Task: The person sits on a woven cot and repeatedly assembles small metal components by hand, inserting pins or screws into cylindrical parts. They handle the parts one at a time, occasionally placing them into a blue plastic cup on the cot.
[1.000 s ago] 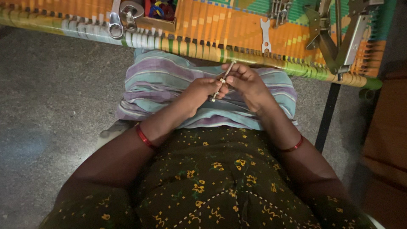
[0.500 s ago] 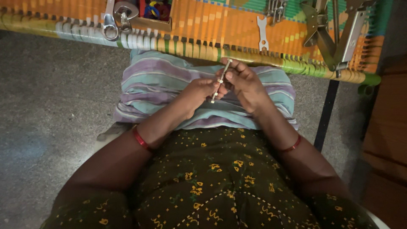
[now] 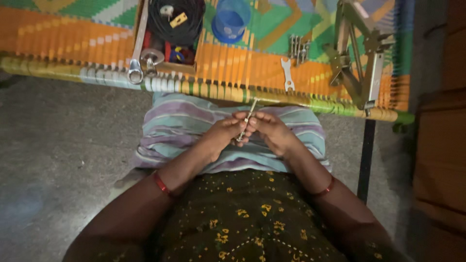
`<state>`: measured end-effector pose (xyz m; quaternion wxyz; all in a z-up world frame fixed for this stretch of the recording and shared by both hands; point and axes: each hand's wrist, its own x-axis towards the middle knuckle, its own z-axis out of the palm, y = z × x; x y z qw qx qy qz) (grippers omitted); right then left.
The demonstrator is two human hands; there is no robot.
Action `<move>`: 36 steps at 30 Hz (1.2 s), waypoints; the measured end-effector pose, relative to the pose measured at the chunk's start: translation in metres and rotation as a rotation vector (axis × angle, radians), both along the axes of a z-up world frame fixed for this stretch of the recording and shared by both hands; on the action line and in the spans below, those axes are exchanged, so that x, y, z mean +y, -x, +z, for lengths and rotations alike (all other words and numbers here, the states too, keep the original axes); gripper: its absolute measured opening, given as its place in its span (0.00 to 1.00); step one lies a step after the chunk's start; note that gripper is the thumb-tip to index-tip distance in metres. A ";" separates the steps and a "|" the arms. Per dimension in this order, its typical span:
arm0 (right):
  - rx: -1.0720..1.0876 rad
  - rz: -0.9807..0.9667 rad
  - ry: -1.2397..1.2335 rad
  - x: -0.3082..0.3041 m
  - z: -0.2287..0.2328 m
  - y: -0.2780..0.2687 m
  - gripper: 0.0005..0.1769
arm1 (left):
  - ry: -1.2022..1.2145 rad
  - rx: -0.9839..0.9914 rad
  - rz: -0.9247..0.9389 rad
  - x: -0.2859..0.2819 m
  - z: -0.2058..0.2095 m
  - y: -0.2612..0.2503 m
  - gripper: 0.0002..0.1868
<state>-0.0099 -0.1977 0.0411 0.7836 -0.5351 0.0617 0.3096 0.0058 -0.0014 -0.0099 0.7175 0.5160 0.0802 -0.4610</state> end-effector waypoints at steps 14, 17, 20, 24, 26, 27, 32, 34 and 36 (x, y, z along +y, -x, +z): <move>-0.125 -0.105 0.098 0.001 -0.010 0.001 0.12 | 0.078 -0.120 0.013 -0.002 -0.011 0.000 0.14; -0.130 -0.107 0.132 0.002 -0.012 0.001 0.10 | 0.033 -0.073 -0.024 0.000 -0.011 0.001 0.14; -0.122 -0.109 0.167 0.003 -0.011 0.002 0.09 | 0.047 -0.013 -0.041 0.003 -0.010 0.003 0.14; -0.136 -0.123 0.240 0.007 -0.011 0.004 0.06 | -0.021 0.013 0.012 -0.005 -0.009 0.007 0.12; -0.137 -0.139 0.173 0.010 -0.015 0.006 0.04 | -0.065 -0.054 0.052 -0.008 -0.008 0.011 0.14; -0.135 -0.147 0.139 0.011 -0.019 0.008 0.04 | -0.088 -0.085 0.072 -0.009 -0.007 0.013 0.15; -0.179 -0.271 0.154 0.022 -0.041 0.009 0.02 | -0.374 -0.453 0.109 -0.011 -0.011 0.019 0.15; -0.169 -0.296 0.182 0.025 -0.045 0.012 0.03 | -0.416 -0.513 0.138 -0.015 -0.016 0.022 0.15; -0.188 -0.295 0.182 0.026 -0.042 0.012 0.05 | -0.426 -0.525 0.177 -0.019 -0.021 0.021 0.14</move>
